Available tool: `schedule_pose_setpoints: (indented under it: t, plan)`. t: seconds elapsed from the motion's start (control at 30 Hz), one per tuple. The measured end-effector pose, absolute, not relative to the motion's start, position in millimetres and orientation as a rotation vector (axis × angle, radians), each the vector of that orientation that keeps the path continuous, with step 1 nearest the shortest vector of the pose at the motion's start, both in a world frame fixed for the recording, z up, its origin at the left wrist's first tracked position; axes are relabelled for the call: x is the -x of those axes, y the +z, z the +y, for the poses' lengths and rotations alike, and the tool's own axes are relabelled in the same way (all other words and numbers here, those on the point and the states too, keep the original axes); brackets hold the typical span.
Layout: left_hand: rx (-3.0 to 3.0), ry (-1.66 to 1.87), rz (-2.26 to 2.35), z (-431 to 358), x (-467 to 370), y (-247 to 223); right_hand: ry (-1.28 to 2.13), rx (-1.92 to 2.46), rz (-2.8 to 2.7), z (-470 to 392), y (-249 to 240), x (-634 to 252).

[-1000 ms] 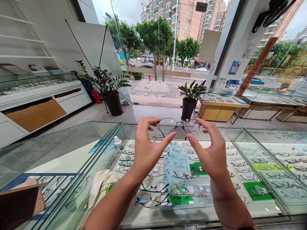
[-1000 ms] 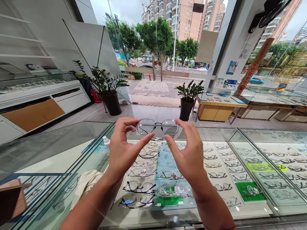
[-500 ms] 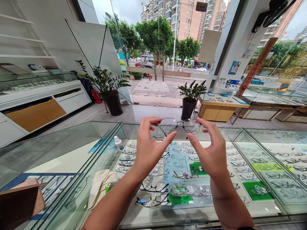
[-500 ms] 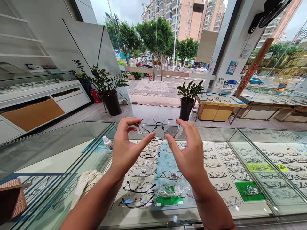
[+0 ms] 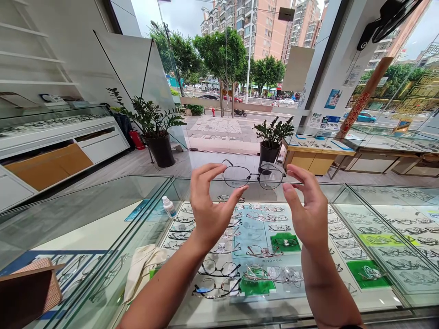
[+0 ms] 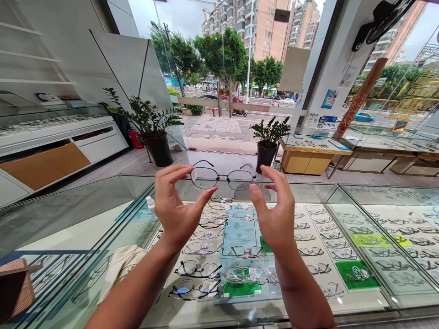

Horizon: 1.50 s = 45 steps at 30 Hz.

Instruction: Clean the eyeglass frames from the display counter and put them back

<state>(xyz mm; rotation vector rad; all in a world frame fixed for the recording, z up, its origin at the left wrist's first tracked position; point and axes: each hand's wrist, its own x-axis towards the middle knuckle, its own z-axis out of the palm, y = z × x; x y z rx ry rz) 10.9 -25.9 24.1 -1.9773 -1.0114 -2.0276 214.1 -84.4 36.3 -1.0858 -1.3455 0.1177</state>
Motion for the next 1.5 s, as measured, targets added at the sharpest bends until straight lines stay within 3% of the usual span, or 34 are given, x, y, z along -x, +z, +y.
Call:
schedule_pose_setpoints:
  t: [1.07, 1.5]
  plan:
    - [2.010, -2.270, -0.953, -17, -19, 14, 0.908, 0.660, -1.090, -65, 32, -214]
    - [2.141, -2.281, -0.978, -9, -12, 17, 0.890, 0.689, -1.239, -60, 31, -220]
